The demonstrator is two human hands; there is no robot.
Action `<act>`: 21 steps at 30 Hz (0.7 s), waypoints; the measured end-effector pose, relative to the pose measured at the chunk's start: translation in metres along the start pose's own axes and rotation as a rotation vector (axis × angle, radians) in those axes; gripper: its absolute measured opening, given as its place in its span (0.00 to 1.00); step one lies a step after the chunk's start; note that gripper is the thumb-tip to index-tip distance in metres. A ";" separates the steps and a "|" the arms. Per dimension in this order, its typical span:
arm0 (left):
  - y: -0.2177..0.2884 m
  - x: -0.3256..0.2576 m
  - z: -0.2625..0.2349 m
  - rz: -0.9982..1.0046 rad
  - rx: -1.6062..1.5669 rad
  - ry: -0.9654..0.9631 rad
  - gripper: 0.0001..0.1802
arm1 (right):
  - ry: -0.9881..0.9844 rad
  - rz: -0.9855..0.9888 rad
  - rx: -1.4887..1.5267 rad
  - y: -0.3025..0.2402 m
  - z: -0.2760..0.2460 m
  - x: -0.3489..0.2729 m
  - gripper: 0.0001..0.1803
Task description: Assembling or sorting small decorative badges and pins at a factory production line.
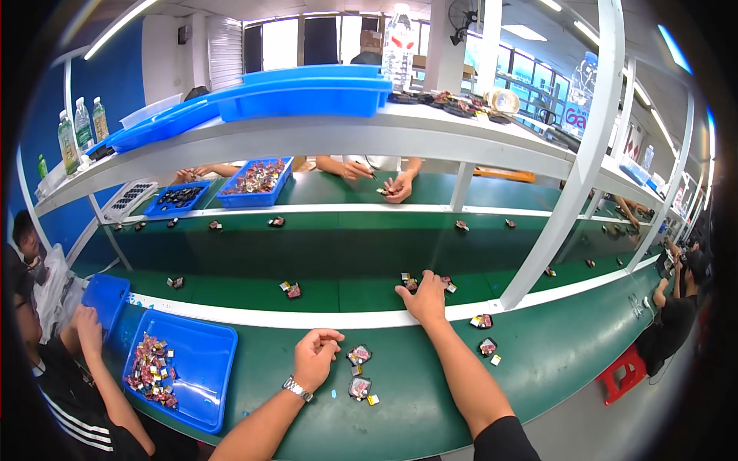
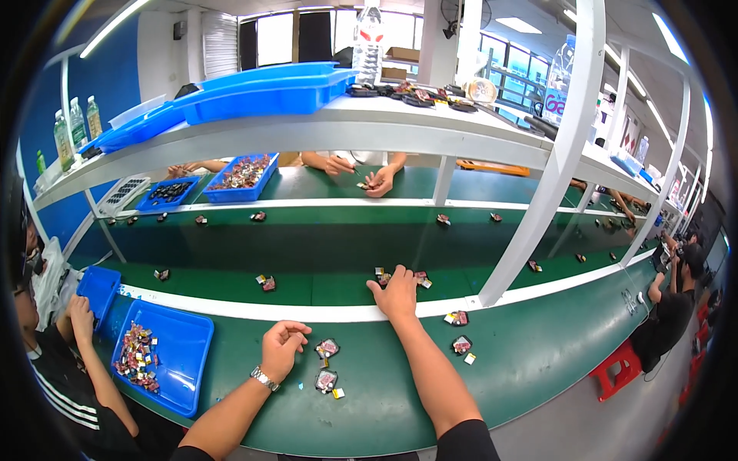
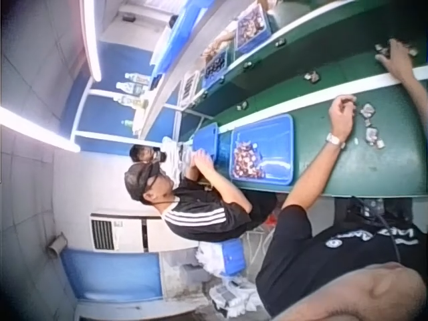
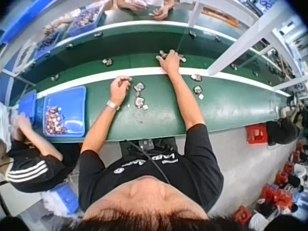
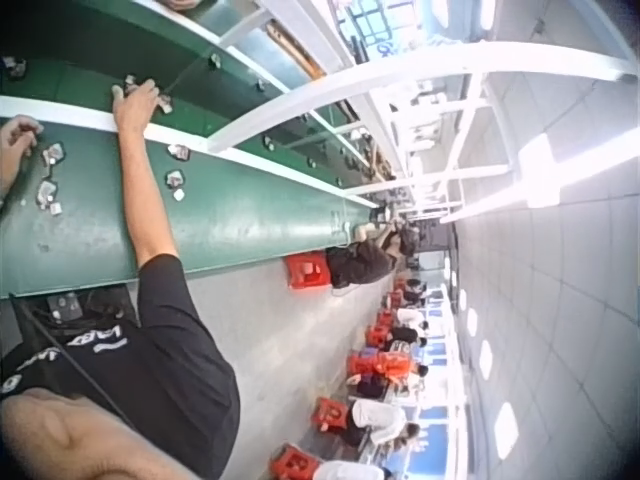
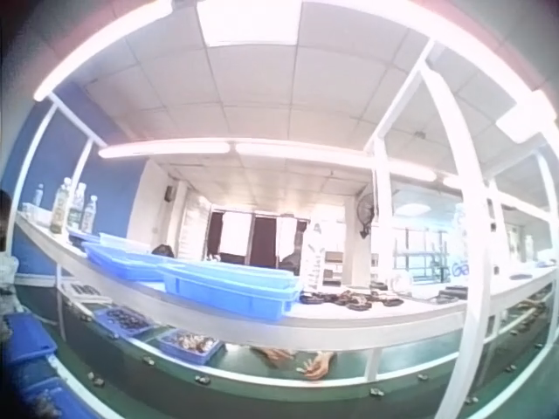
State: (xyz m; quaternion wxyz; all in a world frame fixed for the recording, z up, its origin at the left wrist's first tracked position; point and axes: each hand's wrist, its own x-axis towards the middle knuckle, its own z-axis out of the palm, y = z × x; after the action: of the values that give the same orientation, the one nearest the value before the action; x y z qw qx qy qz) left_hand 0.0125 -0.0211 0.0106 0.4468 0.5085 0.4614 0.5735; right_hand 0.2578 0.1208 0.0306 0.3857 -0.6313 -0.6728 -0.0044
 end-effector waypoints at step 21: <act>0.024 0.003 -0.014 -0.391 -0.267 -0.474 0.21 | -0.567 -0.603 0.590 -0.077 -0.068 -0.082 0.24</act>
State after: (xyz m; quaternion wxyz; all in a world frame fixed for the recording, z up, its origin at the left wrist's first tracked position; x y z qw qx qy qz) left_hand -0.0024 -0.0230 0.0340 0.7060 0.4666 0.3540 0.3982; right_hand 0.2188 0.0019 0.0723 0.3315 -0.2494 -0.8760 0.2461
